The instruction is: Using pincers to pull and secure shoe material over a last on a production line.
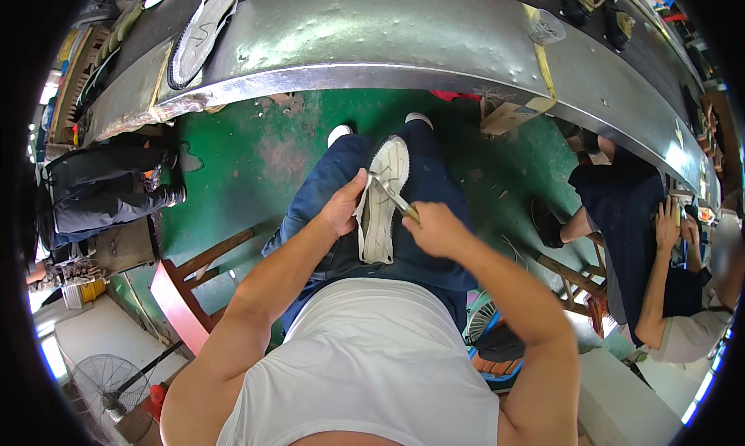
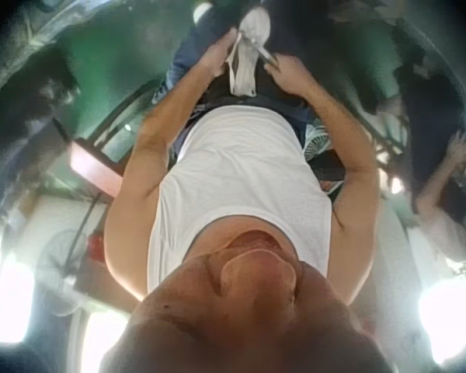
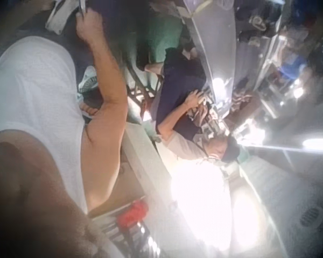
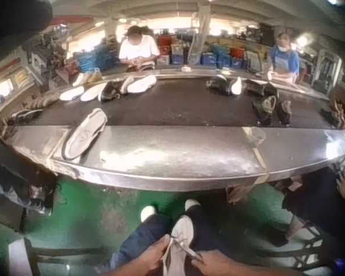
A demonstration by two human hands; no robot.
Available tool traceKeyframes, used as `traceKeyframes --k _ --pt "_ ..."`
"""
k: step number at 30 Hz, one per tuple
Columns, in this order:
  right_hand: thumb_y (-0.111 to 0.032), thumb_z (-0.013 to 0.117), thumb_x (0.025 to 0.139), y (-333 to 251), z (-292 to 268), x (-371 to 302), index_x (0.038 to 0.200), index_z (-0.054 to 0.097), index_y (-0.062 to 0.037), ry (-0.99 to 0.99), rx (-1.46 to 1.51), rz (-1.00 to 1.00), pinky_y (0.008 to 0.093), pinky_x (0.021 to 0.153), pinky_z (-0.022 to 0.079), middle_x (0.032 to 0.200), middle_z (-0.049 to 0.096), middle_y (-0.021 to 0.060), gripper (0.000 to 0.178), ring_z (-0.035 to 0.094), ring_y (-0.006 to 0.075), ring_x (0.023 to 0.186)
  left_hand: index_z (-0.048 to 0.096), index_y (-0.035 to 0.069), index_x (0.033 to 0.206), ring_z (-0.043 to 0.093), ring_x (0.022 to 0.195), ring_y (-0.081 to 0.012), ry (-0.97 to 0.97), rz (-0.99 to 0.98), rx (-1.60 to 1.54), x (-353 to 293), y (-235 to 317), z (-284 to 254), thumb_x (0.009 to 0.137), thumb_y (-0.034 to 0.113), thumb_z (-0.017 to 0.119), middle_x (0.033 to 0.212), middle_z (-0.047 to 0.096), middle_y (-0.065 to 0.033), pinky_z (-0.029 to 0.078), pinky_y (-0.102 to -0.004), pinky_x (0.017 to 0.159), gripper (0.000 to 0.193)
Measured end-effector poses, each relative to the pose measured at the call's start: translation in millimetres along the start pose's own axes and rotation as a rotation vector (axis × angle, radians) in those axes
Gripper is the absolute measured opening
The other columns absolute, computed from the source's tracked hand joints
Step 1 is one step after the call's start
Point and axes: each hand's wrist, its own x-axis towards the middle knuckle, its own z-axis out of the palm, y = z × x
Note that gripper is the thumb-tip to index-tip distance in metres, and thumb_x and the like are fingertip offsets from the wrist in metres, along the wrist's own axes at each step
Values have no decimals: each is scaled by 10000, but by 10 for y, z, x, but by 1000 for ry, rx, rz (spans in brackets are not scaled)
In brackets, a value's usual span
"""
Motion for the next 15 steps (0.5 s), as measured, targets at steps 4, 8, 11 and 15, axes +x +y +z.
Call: traceKeyframes --k 4,8,11,15 --pt "-271 626 915 58 315 -111 1039 627 11 131 187 81 467 784 517 889 666 235 309 649 418 849 396 106 1503 552 1163 -141 22 165 210 88 77 68 994 406 593 1337 573 -41 461 -333 996 623" --pt "-262 615 960 -79 -32 -58 1023 627 0 -157 722 268 311 584 558 809 651 84 270 654 180 745 415 106 1493 570 1152 -156 48 191 168 61 100 129 985 345 619 1322 588 -53 478 -317 970 598" --pt "-256 570 994 -29 227 -23 1054 602 -8 -200 932 278 246 503 480 815 631 49 257 579 106 679 438 101 1474 594 1115 -159 55 147 112 5 141 139 987 329 616 1281 613 -53 492 -327 951 567" --pt "-218 550 1005 -73 475 -95 1107 588 -12 -96 1048 338 201 452 393 881 606 48 233 567 110 710 468 79 1444 613 1065 -149 176 195 146 -45 115 272 991 322 608 1226 638 -49 508 -322 923 533"
